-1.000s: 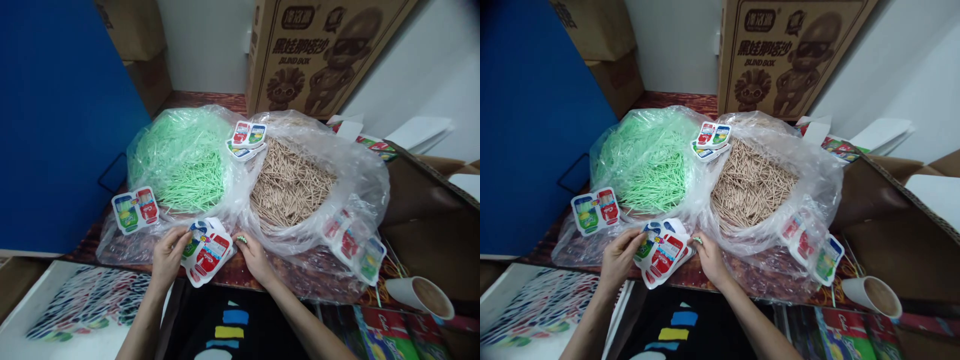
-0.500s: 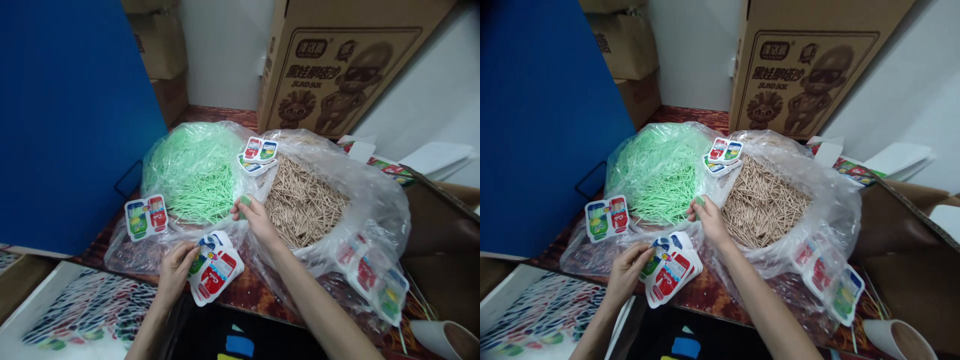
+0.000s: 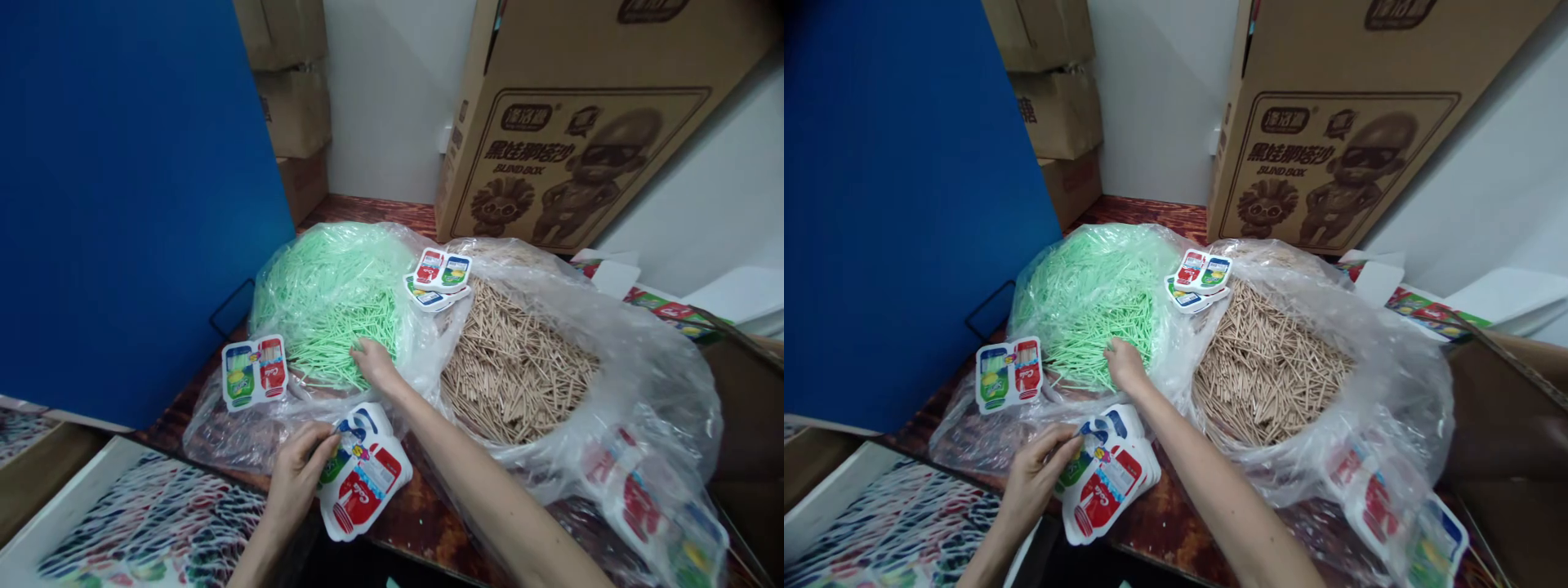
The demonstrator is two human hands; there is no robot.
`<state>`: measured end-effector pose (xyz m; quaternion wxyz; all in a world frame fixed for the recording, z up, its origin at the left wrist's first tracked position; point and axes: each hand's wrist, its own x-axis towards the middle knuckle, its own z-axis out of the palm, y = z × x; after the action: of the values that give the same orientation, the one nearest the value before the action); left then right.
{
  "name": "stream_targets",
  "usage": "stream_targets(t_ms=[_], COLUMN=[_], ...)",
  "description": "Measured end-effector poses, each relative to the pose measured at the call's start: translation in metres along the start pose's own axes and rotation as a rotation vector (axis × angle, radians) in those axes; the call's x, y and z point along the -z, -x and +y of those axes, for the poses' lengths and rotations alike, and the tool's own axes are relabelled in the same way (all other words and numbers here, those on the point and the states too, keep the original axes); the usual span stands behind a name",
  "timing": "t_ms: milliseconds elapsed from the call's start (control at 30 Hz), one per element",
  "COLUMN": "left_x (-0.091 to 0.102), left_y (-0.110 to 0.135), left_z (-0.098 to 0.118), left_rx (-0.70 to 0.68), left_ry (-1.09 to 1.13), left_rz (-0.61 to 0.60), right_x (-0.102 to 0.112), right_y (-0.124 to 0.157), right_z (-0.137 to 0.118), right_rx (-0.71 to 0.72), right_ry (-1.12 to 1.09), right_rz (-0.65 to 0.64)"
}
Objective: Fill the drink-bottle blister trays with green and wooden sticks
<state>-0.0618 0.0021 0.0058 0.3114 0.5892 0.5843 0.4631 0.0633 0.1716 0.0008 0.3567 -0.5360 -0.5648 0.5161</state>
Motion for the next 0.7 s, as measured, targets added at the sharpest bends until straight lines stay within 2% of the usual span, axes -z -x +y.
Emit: stream_targets(t_ms=[100, 167, 233, 300, 333, 433, 500, 567, 633, 700], left_x=[0.002, 0.005, 0.008, 0.01, 0.01, 0.005, -0.003, -0.014, -0.024, -0.033], left_y=[-0.001, 0.0, 0.0, -0.001, -0.001, -0.003, -0.003, -0.001, 0.001, 0.003], left_z=[0.002, 0.001, -0.001, -0.002, -0.002, 0.002, 0.007, 0.014, 0.02, 0.026], left_rx=[-0.006, -0.011, -0.007, 0.004, 0.013, 0.026, 0.012, -0.016, -0.035, -0.037], left_ry=[0.009, 0.009, 0.009, 0.016, 0.021, 0.03, 0.034, 0.051, 0.078, 0.111], left_rz=[0.012, 0.023, 0.027, 0.041, 0.05, 0.05, 0.011, -0.024, -0.055, -0.08], right_x=[0.003, 0.015, 0.035, 0.056, 0.065, 0.079, 0.078, 0.075, 0.075, 0.08], right_y=[0.001, 0.012, 0.033, 0.064, 0.081, 0.133, 0.16, 0.178, 0.185, 0.184], right_z=[-0.01, -0.016, -0.018, -0.014, -0.008, 0.02, 0.044, 0.064, 0.072, 0.064], right_rx=[0.031, 0.049, 0.049, -0.001, -0.014, 0.058, 0.123, 0.181, 0.2, 0.146], right_ry=[-0.045, -0.099, -0.2, -0.45, -0.494, -0.341, -0.135, -0.013, -0.028, -0.163], right_rz=[0.056, 0.088, 0.079, -0.031, -0.04, 0.058, 0.135, 0.139, 0.103, 0.104])
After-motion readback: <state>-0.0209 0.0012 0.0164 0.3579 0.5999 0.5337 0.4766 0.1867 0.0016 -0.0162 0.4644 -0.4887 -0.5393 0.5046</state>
